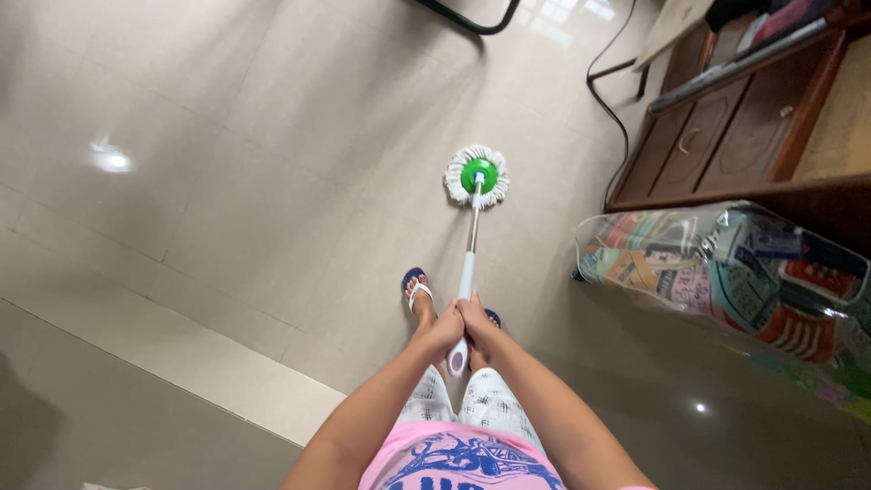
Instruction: The person mops the tiled floor in a hallway and around furniture using a spin mop.
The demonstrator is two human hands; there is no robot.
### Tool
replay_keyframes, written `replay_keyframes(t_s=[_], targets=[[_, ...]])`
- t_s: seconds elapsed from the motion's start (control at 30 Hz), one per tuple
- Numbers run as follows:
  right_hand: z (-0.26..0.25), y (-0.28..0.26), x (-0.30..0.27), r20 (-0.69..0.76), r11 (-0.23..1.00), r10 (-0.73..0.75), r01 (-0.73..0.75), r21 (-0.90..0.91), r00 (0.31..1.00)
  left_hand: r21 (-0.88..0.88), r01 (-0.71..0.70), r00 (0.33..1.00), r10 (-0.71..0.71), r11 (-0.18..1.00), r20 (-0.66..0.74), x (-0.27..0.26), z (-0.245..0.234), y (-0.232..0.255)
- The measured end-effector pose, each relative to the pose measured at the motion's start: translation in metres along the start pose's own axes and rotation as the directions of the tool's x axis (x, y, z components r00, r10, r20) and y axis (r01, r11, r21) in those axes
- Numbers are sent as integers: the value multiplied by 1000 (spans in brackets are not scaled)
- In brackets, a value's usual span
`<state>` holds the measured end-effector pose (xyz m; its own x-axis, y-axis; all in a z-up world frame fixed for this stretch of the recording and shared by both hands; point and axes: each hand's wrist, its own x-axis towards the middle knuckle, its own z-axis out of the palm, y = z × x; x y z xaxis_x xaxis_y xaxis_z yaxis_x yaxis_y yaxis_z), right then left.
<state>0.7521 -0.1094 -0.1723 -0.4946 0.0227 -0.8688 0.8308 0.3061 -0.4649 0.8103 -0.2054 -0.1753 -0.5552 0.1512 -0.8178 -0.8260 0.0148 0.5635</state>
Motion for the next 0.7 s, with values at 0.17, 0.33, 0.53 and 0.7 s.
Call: replay_keyframes(t_s=[0.17, 0.33, 0.53, 0.7], targets=[[-35, 58, -24, -6, 998, -21, 22, 56, 1000, -49, 83, 995, -80, 995, 56, -37, 51, -4], [-94, 104, -79, 76, 955, 31, -53, 292, 997, -24, 182, 972, -176, 983, 154, -92, 115, 20], [-158, 88, -44, 136, 921, 66, -113, 373, 988, -30, 136, 986, -132, 990, 106, -33, 174, 38], [-158, 110, -59, 142, 921, 110, -155, 358, 984, 9, 149, 983, -150, 989, 110, -50, 181, 20]])
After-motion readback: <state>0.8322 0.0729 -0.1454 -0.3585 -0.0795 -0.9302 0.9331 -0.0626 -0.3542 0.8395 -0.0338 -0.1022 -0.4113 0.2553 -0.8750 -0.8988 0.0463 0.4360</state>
